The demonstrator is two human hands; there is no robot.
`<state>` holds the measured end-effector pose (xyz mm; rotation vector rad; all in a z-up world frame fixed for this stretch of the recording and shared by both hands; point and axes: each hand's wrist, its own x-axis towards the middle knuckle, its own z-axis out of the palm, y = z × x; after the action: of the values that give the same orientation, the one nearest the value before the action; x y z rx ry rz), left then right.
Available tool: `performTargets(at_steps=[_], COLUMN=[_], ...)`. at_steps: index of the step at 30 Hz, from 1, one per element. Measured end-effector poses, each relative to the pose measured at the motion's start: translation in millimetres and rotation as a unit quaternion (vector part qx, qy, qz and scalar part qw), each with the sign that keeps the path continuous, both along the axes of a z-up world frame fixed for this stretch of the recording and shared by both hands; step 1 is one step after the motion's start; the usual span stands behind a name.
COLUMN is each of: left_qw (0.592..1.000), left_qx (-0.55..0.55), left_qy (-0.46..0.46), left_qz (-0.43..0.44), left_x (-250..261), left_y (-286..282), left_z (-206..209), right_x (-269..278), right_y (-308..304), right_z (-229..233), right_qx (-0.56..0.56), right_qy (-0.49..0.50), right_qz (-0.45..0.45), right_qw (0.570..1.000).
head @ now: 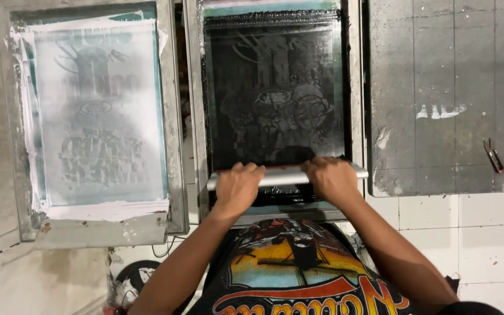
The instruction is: The person uses a squeegee to spread black ink across a screen printing frame. They repeatedly pull the squeegee from the top to the bottom of the frame to ensure even coverage of the ink over the stencil.
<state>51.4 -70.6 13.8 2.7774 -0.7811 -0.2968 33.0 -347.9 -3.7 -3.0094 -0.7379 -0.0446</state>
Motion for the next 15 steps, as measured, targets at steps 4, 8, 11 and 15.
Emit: performTargets(at_steps=[4,8,11,15], left_qw=[0.994,0.990,0.990,0.990], left_qx=[-0.009,-0.030,-0.033,-0.038], left_qy=[-0.106,-0.136,-0.137,-0.134], left_qz=[0.012,0.028,0.027,0.016], left_x=[-29,-49,-57,-58], left_y=[0,3,5,5], left_z=[-7,-8,-3,0], right_x=[-30,-52,-62,-62], right_y=[0,-1,-1,3], right_z=[-8,-17,-18,2], right_qx=[-0.010,-0.003,-0.001,-0.024], right_qy=[0.043,0.048,0.053,0.086], right_qz=[0.009,0.011,0.013,0.009], right_qw=[0.999,0.999,0.998,0.996])
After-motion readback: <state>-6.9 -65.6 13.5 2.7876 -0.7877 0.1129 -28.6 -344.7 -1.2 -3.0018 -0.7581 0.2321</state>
